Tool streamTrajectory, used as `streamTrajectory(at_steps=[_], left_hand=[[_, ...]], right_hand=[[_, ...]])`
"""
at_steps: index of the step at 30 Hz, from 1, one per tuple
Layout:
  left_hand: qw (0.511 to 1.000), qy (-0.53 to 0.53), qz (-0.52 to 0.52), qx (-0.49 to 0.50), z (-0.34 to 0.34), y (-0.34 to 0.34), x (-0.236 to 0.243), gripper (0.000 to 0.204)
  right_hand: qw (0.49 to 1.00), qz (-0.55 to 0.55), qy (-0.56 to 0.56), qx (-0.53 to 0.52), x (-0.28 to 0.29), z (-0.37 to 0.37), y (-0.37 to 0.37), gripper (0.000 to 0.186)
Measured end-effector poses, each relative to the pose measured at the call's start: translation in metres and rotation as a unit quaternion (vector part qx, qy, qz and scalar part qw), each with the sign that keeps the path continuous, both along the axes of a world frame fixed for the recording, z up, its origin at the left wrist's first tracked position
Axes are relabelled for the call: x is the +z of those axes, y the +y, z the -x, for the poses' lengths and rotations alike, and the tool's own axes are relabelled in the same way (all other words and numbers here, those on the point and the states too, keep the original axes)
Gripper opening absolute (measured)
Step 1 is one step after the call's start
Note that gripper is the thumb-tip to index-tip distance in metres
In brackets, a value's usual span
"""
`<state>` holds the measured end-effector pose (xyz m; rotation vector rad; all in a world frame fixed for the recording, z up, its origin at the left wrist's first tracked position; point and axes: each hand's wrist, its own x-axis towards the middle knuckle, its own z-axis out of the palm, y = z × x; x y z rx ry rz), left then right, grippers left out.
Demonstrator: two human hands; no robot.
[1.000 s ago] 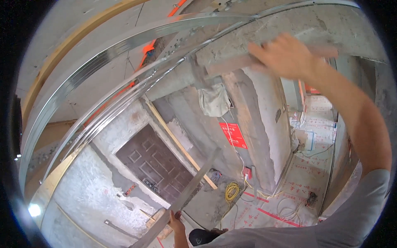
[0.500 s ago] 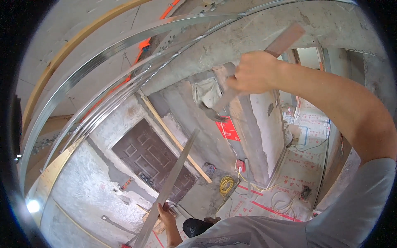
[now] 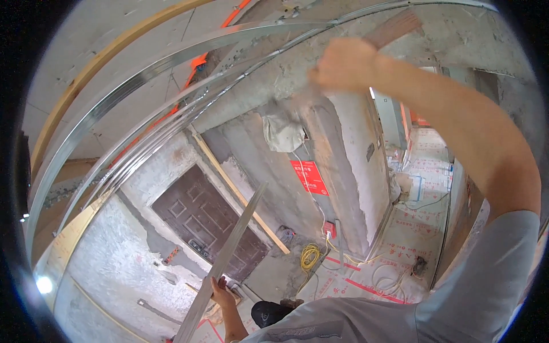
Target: The recorder is installing metal tracks for a ceiling frame using a hammer and pliers.
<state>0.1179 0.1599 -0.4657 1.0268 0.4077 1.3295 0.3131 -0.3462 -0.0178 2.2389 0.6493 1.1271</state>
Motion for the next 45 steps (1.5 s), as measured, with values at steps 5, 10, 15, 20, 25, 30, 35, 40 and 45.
streamTrajectory(at_steps=[5,10,15,20,25,30,35,40,45], left_hand=[[1.0,0.006,0.012,0.007,0.008,0.007,-0.008,0.035],[1.0,-0.019,-0.002,0.003,0.009,0.029,-0.024,0.031],[0.998,-0.037,-0.044,0.008,0.006,0.007,0.004,0.029],[0.998,-0.054,-0.034,0.004,0.019,0.006,0.02,0.03],[0.998,-0.036,-0.035,-0.031,0.033,-0.008,0.042,0.034],[0.998,-0.047,-0.021,-0.036,0.038,-0.004,0.047,0.033],[0.997,-0.064,-0.029,-0.035,0.036,-0.018,0.065,0.025],[0.99,-0.061,-0.095,-0.08,0.07,-0.047,0.134,0.036],[0.972,-0.086,-0.142,-0.169,0.068,-0.097,0.224,0.035]], right_hand=[[0.974,-0.139,-0.142,0.113,0.01,-0.023,-0.011,0.036],[0.994,-0.011,-0.023,0.106,-0.01,0.025,0.032,0.038],[0.975,-0.041,-0.109,0.19,-0.007,0.039,0.037,0.035],[0.965,-0.005,-0.099,0.242,-0.023,0.058,0.062,0.033],[0.928,-0.119,-0.166,0.311,0.018,0.056,0.039,0.036],[0.954,-0.102,-0.063,0.274,-0.014,0.067,0.073,0.036],[0.944,-0.1,-0.013,0.313,-0.036,0.077,0.08,0.037],[0.729,-0.447,0.294,0.427,-0.158,0.023,0.122,0.025],[0.387,-0.742,0.282,0.47,-0.243,-0.012,0.215,0.034]])
